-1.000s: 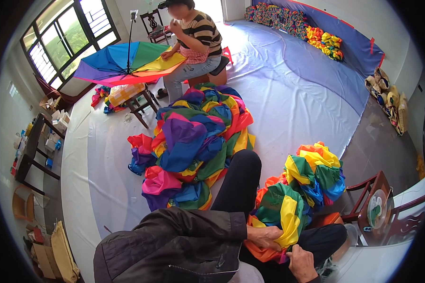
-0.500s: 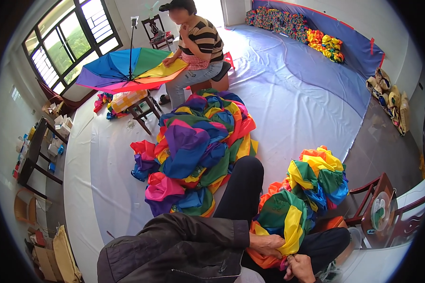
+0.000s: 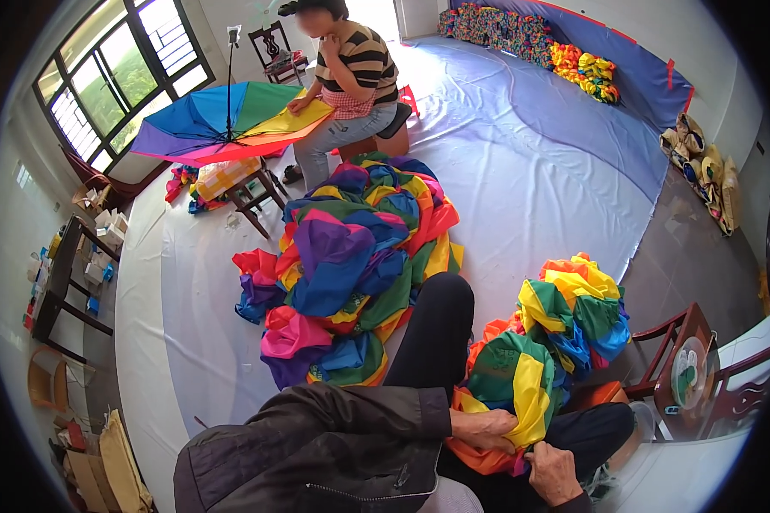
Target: Manually folding and bundling large rainbow-colored umbrellas on a workshop floor.
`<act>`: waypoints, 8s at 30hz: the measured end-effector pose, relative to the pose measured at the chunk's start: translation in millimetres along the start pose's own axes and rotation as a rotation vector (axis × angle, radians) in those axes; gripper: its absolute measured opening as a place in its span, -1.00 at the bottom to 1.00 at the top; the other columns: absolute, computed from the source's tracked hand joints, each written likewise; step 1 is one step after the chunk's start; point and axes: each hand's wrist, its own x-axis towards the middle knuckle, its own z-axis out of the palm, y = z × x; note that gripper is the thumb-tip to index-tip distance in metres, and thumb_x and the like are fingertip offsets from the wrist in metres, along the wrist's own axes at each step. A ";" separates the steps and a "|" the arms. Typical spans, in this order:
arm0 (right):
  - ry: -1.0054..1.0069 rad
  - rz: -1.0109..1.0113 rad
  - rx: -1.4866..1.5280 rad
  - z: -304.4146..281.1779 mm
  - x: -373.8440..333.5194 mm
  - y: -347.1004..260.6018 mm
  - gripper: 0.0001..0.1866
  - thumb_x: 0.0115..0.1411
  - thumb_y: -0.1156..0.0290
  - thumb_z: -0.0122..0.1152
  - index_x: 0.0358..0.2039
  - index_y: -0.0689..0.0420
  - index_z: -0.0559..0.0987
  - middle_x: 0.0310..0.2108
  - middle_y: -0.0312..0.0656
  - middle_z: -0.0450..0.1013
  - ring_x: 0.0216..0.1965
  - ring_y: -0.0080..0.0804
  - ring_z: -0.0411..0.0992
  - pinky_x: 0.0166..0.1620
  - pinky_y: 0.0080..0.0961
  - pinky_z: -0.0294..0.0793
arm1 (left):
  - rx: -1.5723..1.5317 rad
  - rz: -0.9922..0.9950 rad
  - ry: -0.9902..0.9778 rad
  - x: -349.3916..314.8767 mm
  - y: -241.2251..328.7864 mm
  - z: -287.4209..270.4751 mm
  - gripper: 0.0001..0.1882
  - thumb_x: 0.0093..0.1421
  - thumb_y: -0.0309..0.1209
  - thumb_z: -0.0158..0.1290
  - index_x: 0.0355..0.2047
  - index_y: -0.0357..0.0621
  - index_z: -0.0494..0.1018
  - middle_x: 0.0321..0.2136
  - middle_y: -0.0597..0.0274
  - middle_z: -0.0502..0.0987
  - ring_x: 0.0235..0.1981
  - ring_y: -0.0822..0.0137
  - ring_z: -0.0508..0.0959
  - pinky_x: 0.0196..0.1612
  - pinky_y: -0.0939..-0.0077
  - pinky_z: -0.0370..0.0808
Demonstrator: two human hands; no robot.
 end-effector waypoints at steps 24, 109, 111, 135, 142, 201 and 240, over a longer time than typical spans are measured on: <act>-0.075 0.334 0.445 -0.4 7.3 -6.8 -0.78 0.24 0.41 0.26 -0.43 0.23 0.43 -0.60 0.02 0.51 -0.54 -0.01 0.55 -0.46 -0.14 0.49 | -0.022 0.088 0.015 -5.8 -1.4 1.2 -0.50 0.24 -0.10 0.23 -0.20 -0.41 0.47 -0.31 -0.20 0.53 -0.22 -0.17 0.58 -0.15 0.14 0.52; 0.119 0.165 0.229 1.4 67.8 28.0 -0.75 0.32 0.30 0.17 -0.39 0.20 0.42 -0.62 0.05 0.47 -0.53 0.08 0.51 -0.46 -0.09 0.46 | 0.039 0.004 0.473 8.3 -7.7 -27.5 -0.66 0.11 -0.33 0.33 -0.13 -0.21 0.58 -0.49 0.06 0.63 -0.51 0.21 0.65 -0.41 0.30 0.54; 0.110 0.215 0.245 1.6 62.7 26.4 -0.75 0.32 0.29 0.17 -0.39 0.20 0.42 -0.63 0.06 0.47 -0.54 0.08 0.52 -0.45 -0.08 0.48 | 0.018 0.020 0.472 6.1 -1.0 -28.4 -0.61 0.09 -0.28 0.35 -0.13 -0.23 0.58 -0.50 0.00 0.63 -0.53 0.15 0.65 -0.41 0.30 0.53; 0.131 0.039 0.176 10.9 48.6 25.0 -0.78 0.27 0.42 0.22 -0.39 0.24 0.38 -0.55 -0.02 0.45 -0.49 -0.04 0.52 -0.44 -0.22 0.48 | -0.009 -0.093 0.338 0.5 0.1 -20.9 -0.55 0.01 -0.37 0.41 -0.09 -0.21 0.57 -0.29 0.02 0.68 -0.27 0.03 0.69 -0.21 0.28 0.58; 0.182 0.259 0.296 18.7 43.7 10.3 -0.72 0.32 0.32 0.18 -0.42 0.24 0.39 -0.72 -0.03 0.40 -0.64 -0.03 0.48 -0.55 -0.19 0.44 | 0.001 -0.077 0.323 1.3 -3.5 -17.8 -0.58 0.05 -0.31 0.38 -0.12 -0.28 0.58 -0.32 -0.11 0.65 -0.26 -0.09 0.66 -0.21 0.20 0.58; 0.006 0.004 0.128 8.3 24.9 18.4 -0.80 0.21 0.49 0.25 -0.42 0.20 0.38 -0.54 0.05 0.43 -0.47 0.10 0.49 -0.43 -0.08 0.42 | -0.097 -0.050 0.124 4.4 -0.8 -4.4 -0.52 0.03 -0.17 0.38 -0.24 -0.36 0.55 -0.34 -0.20 0.61 -0.23 -0.12 0.62 -0.19 0.19 0.56; 0.153 0.023 0.112 25.2 15.9 22.1 -0.69 0.34 0.28 0.19 -0.43 0.20 0.37 -0.68 -0.08 0.37 -0.63 -0.08 0.46 -0.54 -0.25 0.43 | 0.046 -0.164 0.152 3.3 7.8 -16.3 -0.51 0.01 -0.17 0.41 -0.24 -0.36 0.58 -0.41 -0.18 0.62 -0.33 -0.12 0.65 -0.29 0.15 0.56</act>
